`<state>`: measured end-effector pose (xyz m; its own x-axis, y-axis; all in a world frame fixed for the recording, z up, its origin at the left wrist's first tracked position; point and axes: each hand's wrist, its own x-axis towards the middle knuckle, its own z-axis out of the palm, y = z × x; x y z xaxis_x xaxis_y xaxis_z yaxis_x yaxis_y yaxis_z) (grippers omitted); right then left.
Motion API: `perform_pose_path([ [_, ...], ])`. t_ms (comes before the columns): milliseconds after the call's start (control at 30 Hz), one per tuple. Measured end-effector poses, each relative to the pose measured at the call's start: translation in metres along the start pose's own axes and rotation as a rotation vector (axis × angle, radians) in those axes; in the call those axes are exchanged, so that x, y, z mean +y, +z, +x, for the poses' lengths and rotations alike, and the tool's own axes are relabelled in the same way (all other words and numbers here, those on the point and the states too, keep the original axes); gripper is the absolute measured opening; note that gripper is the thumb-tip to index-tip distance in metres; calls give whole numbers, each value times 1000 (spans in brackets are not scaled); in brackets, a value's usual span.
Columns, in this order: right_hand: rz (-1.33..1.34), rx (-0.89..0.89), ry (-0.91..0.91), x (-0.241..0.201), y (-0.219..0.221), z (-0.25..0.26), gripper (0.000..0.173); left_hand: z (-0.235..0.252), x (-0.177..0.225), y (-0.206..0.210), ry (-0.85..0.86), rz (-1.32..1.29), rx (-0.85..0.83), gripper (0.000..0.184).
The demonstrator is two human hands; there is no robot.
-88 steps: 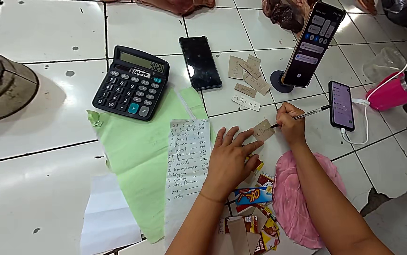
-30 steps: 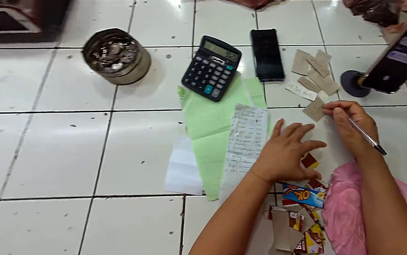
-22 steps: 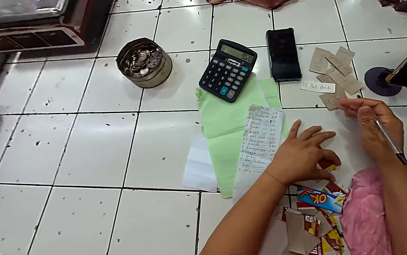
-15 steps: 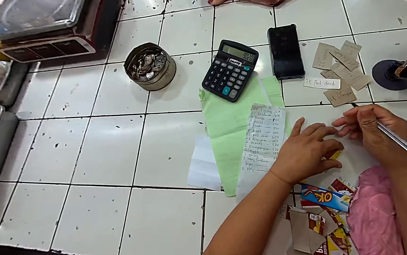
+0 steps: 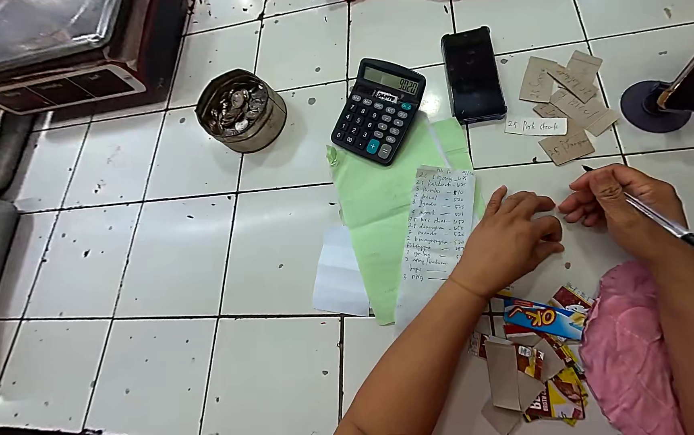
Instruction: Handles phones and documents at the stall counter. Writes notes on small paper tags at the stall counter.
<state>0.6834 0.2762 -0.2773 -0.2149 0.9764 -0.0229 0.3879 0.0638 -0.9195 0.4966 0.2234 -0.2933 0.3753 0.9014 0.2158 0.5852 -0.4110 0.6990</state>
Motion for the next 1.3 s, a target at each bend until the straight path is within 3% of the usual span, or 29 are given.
perform_pose_path([
  [133,-105,-115,-181,2,-5,-7,16,1,-2,-1,-43,-94,165,25],
  [333,-125,-194,-265,1,-2,-12,16,1,-2,-4,-70,-132,213,28],
  [567,-303,-208,-319,-1,7,-18,42,1,-1,-5,-92,-160,233,26],
  [700,-454,-195,-377,-6,17,-19,45,2,1,-6,-111,-166,227,29],
  [1133,-313,-234,-206,-2,14,-12,23,2,-1,-5,-103,-144,222,25],
  [1300,-305,-113,-204,4,8,-4,15,0,0,-2,-54,-7,111,48],
])
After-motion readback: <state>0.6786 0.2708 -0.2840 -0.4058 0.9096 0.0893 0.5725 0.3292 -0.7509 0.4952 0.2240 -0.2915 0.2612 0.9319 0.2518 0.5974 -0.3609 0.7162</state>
